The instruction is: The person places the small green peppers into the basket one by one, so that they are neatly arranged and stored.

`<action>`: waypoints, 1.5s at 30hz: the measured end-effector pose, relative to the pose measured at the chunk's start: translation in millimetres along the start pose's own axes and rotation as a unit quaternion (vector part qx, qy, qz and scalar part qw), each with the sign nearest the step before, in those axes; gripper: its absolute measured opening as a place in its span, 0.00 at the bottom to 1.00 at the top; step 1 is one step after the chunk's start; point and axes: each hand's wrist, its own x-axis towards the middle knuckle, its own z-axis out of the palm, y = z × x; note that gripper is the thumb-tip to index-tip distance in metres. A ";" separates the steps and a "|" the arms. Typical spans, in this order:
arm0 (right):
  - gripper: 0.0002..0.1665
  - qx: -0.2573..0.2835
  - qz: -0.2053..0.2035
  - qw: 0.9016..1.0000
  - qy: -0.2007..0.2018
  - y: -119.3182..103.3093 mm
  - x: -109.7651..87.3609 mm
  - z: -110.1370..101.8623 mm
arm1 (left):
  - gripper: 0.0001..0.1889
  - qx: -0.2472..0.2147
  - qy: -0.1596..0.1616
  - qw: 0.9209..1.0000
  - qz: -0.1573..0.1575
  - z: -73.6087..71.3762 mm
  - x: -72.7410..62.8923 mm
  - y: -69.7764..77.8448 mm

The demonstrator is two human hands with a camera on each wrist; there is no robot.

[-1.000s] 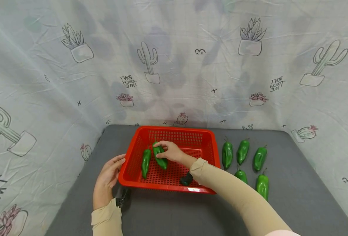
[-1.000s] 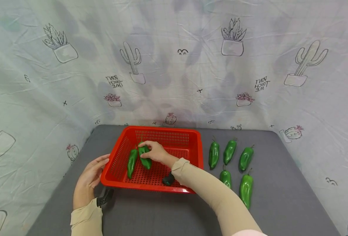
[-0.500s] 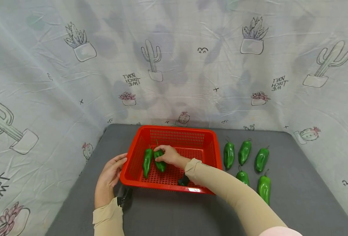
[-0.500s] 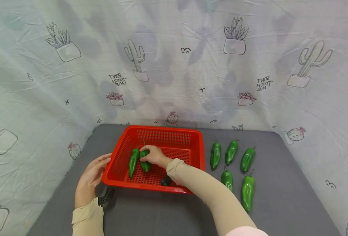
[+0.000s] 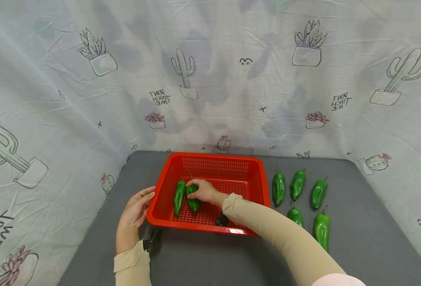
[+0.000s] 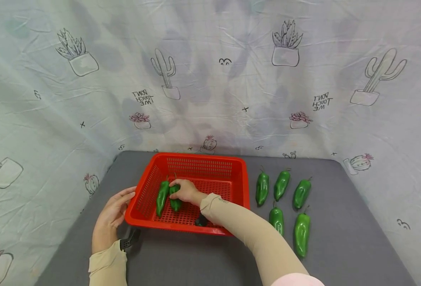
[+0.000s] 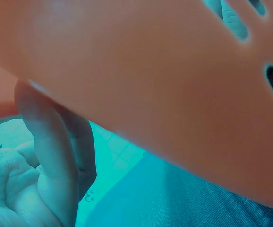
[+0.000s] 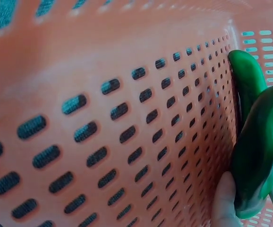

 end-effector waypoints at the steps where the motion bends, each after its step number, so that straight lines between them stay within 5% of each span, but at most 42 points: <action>1: 0.25 -0.003 -0.001 1.000 -0.001 -0.5 -0.4 -0.1 | 0.14 0.000 -0.001 1.000 0.000 0.0 -0.2 -0.1; 33: 0.50 -0.062 0.016 0.997 -0.049 -9.0 -2.5 -2.1 | 0.13 -0.001 0.003 1.000 -0.002 1.3 -0.2 0.3; 45: 0.49 -0.040 -0.018 0.999 -0.029 -11.7 -2.2 -35.3 | 0.14 -0.007 -0.006 1.000 0.014 0.6 1.7 -2.1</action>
